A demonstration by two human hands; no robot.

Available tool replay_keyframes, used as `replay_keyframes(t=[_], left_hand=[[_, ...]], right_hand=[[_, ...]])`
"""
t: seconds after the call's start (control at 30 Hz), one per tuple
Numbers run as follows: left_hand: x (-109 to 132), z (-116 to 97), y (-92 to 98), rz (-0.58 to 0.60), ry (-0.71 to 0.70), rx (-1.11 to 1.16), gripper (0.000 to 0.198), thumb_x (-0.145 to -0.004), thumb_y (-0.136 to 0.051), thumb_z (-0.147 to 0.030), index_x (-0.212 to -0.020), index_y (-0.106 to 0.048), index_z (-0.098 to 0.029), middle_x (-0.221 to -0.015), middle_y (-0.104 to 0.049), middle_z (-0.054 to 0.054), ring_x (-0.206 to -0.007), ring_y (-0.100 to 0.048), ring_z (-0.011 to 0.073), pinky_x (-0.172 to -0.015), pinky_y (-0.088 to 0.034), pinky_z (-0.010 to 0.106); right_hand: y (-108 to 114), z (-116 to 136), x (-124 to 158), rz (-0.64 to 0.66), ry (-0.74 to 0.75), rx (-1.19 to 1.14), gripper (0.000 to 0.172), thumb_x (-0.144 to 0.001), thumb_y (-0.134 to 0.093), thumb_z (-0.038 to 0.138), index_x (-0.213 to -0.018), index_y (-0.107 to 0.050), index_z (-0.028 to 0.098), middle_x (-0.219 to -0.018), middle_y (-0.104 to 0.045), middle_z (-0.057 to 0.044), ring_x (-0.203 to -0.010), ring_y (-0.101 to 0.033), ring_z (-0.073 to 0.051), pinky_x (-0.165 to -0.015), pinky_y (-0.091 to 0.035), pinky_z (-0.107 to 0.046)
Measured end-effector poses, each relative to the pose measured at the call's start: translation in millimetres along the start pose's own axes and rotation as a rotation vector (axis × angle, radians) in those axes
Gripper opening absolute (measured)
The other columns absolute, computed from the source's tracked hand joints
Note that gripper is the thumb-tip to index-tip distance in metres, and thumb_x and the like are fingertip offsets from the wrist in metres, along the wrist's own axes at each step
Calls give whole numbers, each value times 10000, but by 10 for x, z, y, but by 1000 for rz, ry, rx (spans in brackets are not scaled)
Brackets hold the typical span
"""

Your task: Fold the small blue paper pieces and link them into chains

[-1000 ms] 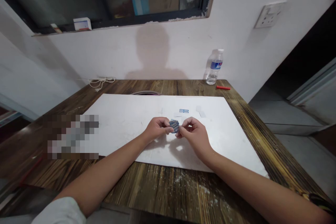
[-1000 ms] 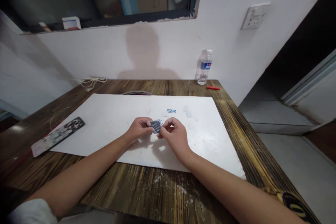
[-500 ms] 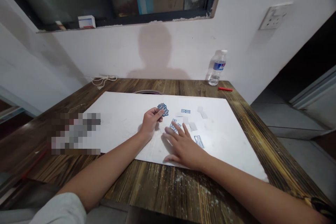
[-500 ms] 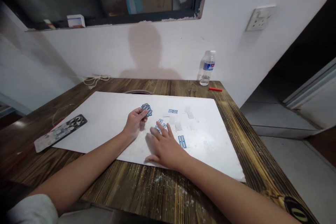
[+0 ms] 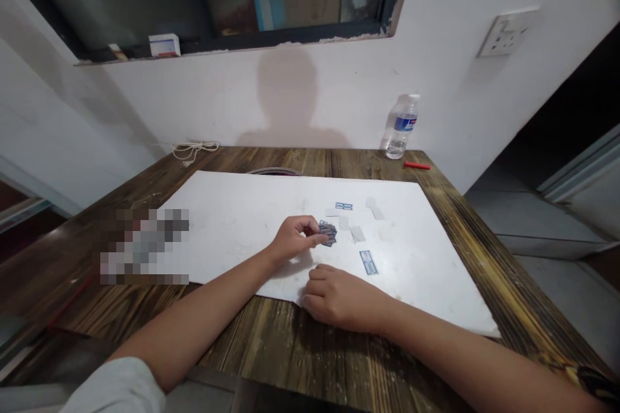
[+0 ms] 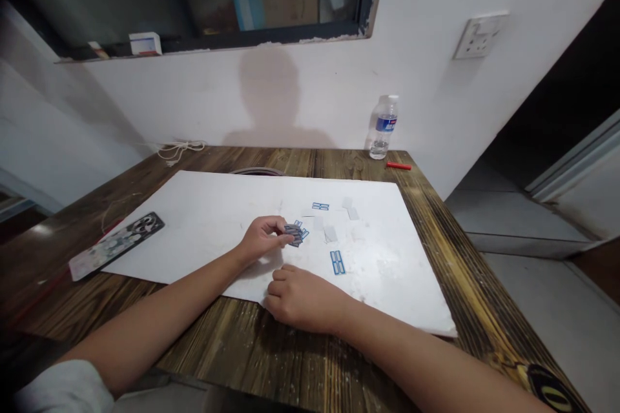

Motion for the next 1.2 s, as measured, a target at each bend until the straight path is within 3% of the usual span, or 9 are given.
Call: replay_keyframes(t=[0.13, 0.33, 0.4, 0.53, 0.73, 0.9, 1.03, 1.1, 1.2], left_hand=[[8, 19, -26, 26, 18, -21, 356, -681, -799, -422, -646, -593, -134, -612, -590, 10, -589, -546, 118, -570, -418, 242], [-28, 105, 47, -15, 51, 42, 369, -681, -794, -431, -638, -566, -143, -580, -555, -19, -547, -498, 92, -539, -369, 221], [-30, 113, 38, 4, 46, 65, 373, -674, -798, -436, -633, -573, -140, -586, -570, -10, -555, -509, 96, -549, -379, 226], [-27, 139, 1, 46, 66, 131, 404, -654, -807, -466, -631, -578, -134, -578, -582, 2, -548, -530, 104, -554, -397, 235], [-12, 144, -62, 83, 127, 276, 401, -641, -832, -418, -631, -545, -139, -589, -586, -8, -530, -542, 96, -536, -404, 225], [0, 112, -118, 156, 125, 262, 392, -640, -838, -404, -632, -554, -133, -591, -603, 1, -560, -556, 100, -565, -415, 227], [-13, 127, -65, 94, 133, 239, 380, -650, -831, -399, -639, -559, -134, -615, -624, 13, -570, -572, 108, -560, -424, 227], [-23, 146, -17, 33, 141, 232, 389, -649, -830, -403, -631, -544, -139, -610, -620, 7, -544, -563, 100, -537, -420, 220], [-32, 180, 32, -32, 155, 232, 415, -630, -835, -417, -619, -519, -148, -585, -591, -15, -510, -541, 85, -512, -415, 208]], right_hand=[[155, -168, 11, -173, -143, -357, 139, -880, -539, 139, -784, -635, 165, -707, -649, -36, -705, -558, -155, -700, -446, -291], [208, -1020, 476, -676, -892, -931, 142, -827, -634, 309, -740, -649, 197, -734, -673, -13, -694, -599, -150, -664, -463, -281], [169, -1136, 597, -773, -1003, -1017, 196, -799, -668, 368, -731, -646, 186, -703, -657, -12, -672, -581, -148, -650, -452, -280], [158, -1203, 684, -857, -1068, -1067, 255, -759, -702, 412, -702, -626, 175, -655, -625, -2, -630, -543, -133, -624, -429, -267], [214, -1222, 744, -851, -1125, -962, 274, -752, -686, 429, -680, -593, 181, -636, -610, -3, -615, -532, -139, -598, -414, -267], [208, -1190, 714, -761, -1112, -841, 271, -765, -676, 400, -643, -566, 185, -630, -609, -4, -607, -528, -138, -579, -396, -260], [242, -1267, 627, -666, -1035, -872, 281, -806, -650, 427, -676, -581, 188, -647, -640, -14, -629, -576, -153, -608, -439, -274], [331, -1386, 631, -587, -995, -821, 212, -847, -607, 394, -800, -635, 189, -748, -681, -32, -701, -613, -166, -671, -477, -294], [492, -1633, 766, -344, -1005, -488, 199, -854, -596, 257, -1033, -662, 201, -1060, -705, -78, -927, -643, -202, -816, -487, -334]])
Point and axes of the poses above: each hand's wrist, its own x-axis away from the middle knuckle, its own y-axis out of the back of the hand, z = x × y, the point moved 9 cm from there along -x, towards the middle knuckle
